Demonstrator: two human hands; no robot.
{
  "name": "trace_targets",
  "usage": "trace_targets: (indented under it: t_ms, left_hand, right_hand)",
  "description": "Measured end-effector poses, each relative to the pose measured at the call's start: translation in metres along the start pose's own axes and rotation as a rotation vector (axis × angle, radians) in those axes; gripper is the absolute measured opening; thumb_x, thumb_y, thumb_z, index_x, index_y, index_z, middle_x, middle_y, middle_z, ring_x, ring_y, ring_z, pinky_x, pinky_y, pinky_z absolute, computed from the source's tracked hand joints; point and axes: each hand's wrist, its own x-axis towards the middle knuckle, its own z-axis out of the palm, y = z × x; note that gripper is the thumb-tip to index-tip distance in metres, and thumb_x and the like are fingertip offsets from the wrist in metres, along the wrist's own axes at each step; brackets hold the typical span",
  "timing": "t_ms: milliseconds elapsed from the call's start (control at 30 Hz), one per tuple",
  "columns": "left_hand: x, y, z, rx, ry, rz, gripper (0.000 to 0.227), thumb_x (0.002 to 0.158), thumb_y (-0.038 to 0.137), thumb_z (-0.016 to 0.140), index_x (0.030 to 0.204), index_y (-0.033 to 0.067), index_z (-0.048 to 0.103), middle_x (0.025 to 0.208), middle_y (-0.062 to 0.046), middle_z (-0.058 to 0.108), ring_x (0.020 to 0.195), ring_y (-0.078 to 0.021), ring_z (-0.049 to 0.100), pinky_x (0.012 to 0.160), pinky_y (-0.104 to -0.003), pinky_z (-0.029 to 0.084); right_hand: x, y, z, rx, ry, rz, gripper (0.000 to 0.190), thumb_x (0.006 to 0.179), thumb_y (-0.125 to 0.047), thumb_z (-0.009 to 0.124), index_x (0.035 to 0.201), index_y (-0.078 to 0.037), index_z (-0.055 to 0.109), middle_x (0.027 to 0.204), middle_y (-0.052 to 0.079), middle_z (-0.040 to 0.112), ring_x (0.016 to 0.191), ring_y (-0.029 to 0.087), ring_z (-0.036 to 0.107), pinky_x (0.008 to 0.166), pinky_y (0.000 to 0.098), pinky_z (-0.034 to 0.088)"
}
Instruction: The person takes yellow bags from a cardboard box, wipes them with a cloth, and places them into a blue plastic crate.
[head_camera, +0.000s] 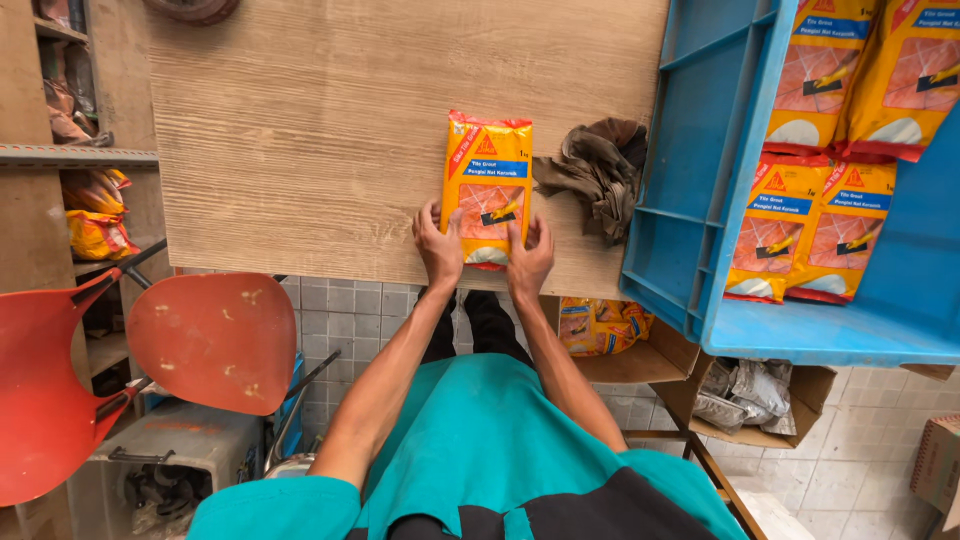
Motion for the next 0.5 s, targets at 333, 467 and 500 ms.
trace_targets:
  t_ms: [333, 467, 500]
  left_hand:
    - [-0.007, -0.015, 0.000, 0.004, -0.111, -0.307, 0.046, 0.076, 0.048, 0.083, 0.101, 0.0139, 0.067, 0.086, -0.006, 0.070, 0.082, -0.0252, 0.071, 0.070, -0.035, 0.055]
    - [-0.007, -0.020, 0.001, 0.015, -0.175, -0.304, 0.050, 0.080, 0.055, 0.078, 0.098, 0.0105, 0.064, 0.084, -0.011, 0.068, 0.084, -0.0330, 0.069, 0.074, -0.042, 0.052]
    - [-0.006, -0.007, -0.002, 0.014, -0.173, -0.303, 0.050, 0.080, 0.055, 0.078, 0.098, 0.0105, 0.064, 0.084, -0.011, 0.068, 0.084, -0.0330, 0.069, 0.074, -0.042, 0.052]
  right_hand:
    - [0.003, -0.010, -0.009, -0.238, -0.177, 0.335, 0.061, 0.073, -0.054, 0.086, 0.117, -0.015, 0.067, 0.092, 0.006, 0.073, 0.089, 0.022, 0.073, 0.074, 0.0340, 0.058]
    - [0.001, -0.043, -0.013, -0.201, -0.272, 0.315, 0.059, 0.080, -0.051, 0.081, 0.115, -0.006, 0.062, 0.094, 0.016, 0.071, 0.093, 0.034, 0.070, 0.079, 0.0444, 0.055]
    - [0.002, -0.042, -0.014, -0.200, -0.272, 0.312, 0.059, 0.080, -0.051, 0.081, 0.115, -0.006, 0.062, 0.094, 0.016, 0.071, 0.093, 0.034, 0.070, 0.079, 0.0444, 0.055]
